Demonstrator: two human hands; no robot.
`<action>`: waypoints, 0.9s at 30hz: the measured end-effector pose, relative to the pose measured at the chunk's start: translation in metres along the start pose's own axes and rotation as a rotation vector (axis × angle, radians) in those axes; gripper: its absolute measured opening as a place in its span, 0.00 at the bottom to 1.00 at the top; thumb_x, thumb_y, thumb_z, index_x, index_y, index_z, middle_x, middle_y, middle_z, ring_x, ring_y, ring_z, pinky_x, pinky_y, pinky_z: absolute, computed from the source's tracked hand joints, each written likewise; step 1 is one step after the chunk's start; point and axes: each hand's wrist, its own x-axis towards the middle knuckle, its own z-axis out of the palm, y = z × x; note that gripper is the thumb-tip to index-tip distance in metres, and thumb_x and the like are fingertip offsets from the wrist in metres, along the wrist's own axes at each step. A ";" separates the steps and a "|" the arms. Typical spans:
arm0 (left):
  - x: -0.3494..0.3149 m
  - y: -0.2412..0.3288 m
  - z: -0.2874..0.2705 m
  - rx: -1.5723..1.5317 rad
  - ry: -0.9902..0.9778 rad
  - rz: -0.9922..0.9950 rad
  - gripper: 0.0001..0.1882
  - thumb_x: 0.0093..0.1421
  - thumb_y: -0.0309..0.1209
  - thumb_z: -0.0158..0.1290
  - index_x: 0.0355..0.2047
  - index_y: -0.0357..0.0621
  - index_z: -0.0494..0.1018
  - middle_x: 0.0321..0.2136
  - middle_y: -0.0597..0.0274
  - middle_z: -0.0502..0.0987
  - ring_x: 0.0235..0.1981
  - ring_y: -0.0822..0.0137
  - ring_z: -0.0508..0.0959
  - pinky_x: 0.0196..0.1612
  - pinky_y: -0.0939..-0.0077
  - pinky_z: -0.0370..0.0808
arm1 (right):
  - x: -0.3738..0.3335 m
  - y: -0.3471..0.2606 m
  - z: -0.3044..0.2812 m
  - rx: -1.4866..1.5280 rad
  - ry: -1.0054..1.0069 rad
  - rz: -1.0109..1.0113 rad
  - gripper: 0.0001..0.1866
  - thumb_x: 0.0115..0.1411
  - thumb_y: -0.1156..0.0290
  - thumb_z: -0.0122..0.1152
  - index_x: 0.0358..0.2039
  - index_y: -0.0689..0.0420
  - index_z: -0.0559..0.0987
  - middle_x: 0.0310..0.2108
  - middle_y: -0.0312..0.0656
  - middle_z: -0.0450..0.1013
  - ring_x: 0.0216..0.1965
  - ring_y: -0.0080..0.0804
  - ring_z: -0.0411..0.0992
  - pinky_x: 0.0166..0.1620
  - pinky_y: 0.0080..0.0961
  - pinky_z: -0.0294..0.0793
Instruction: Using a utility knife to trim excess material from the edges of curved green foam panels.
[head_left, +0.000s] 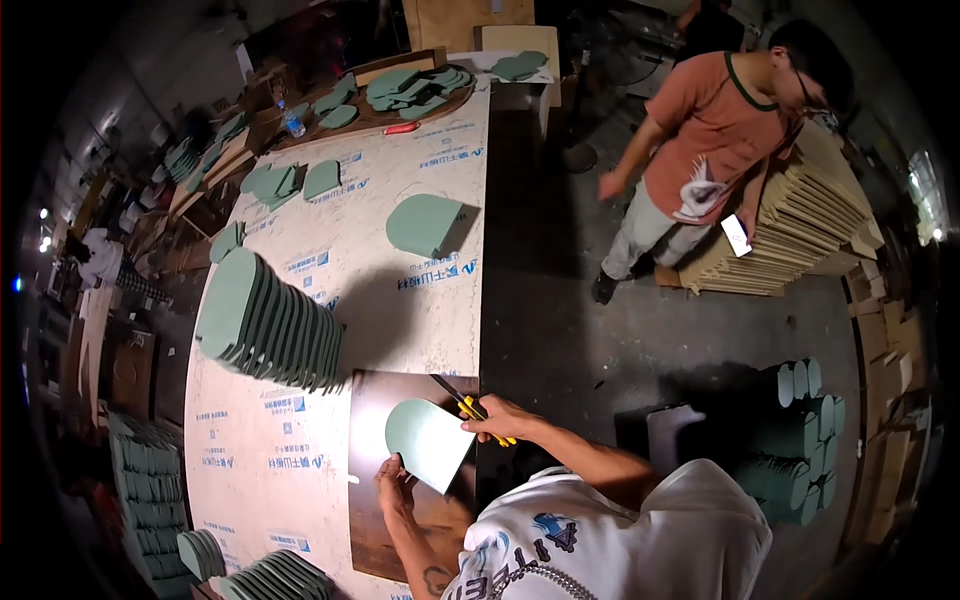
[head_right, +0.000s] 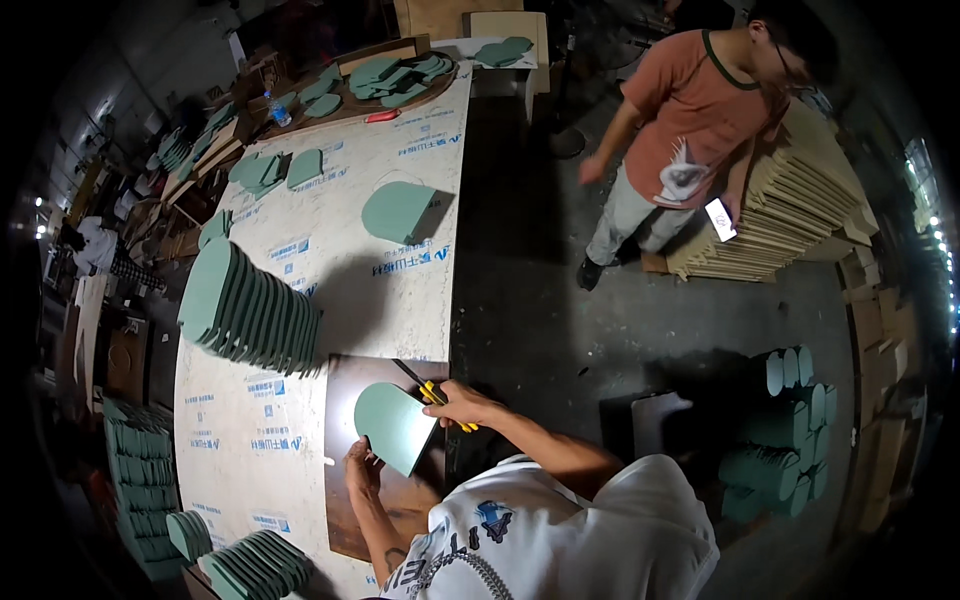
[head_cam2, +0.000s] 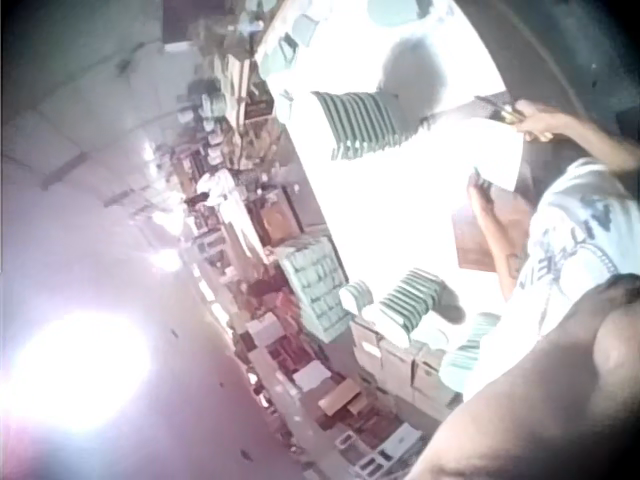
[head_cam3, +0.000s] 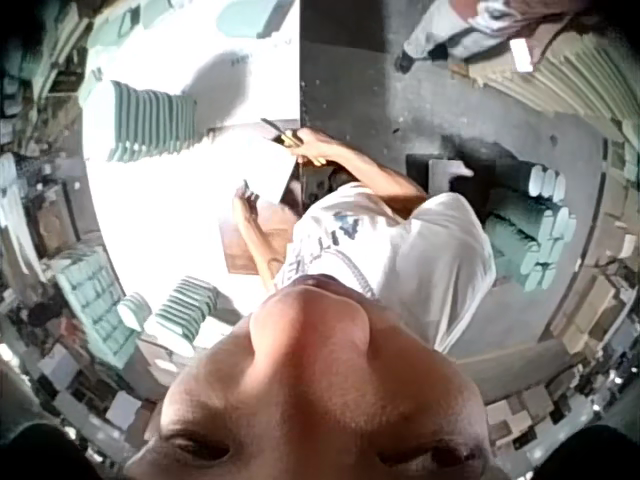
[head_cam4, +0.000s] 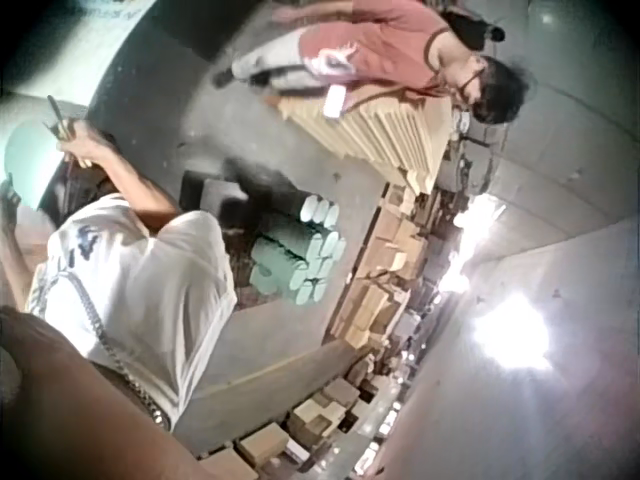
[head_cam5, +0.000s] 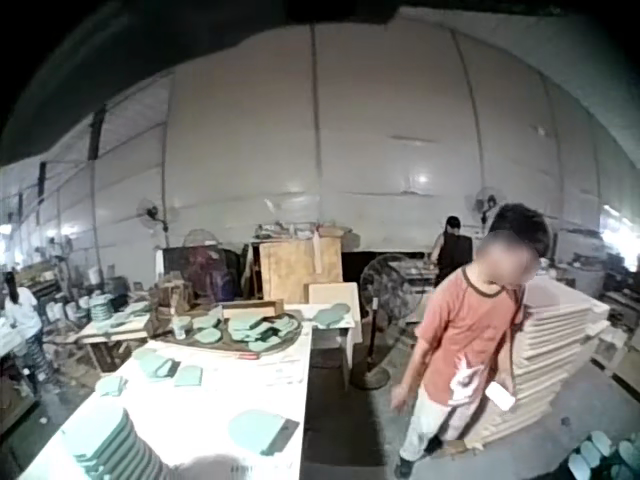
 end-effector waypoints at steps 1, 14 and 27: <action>-0.006 0.002 -0.007 0.038 -0.006 0.004 0.10 0.64 0.38 0.61 0.33 0.46 0.76 0.28 0.66 0.80 0.29 0.68 0.79 0.35 0.65 0.79 | -0.007 0.004 0.008 -0.001 0.013 0.001 0.20 0.61 0.60 0.69 0.41 0.65 0.75 0.26 0.39 0.75 0.24 0.23 0.74 0.29 0.23 0.75; -0.132 -0.063 -0.062 0.043 -0.130 -0.134 0.09 0.63 0.34 0.63 0.33 0.47 0.73 0.24 0.66 0.78 0.22 0.64 0.79 0.27 0.65 0.81 | -0.086 0.035 0.097 0.099 0.110 -0.135 0.19 0.61 0.63 0.69 0.42 0.66 0.78 0.26 0.34 0.74 0.22 0.19 0.71 0.27 0.21 0.71; -0.100 -0.086 -0.068 0.001 -0.177 -0.072 0.13 0.67 0.39 0.57 0.41 0.43 0.71 0.31 0.57 0.80 0.30 0.58 0.82 0.33 0.65 0.84 | -0.055 0.076 0.117 0.330 0.263 -0.014 0.18 0.62 0.61 0.69 0.39 0.63 0.75 0.27 0.39 0.75 0.26 0.24 0.76 0.26 0.22 0.74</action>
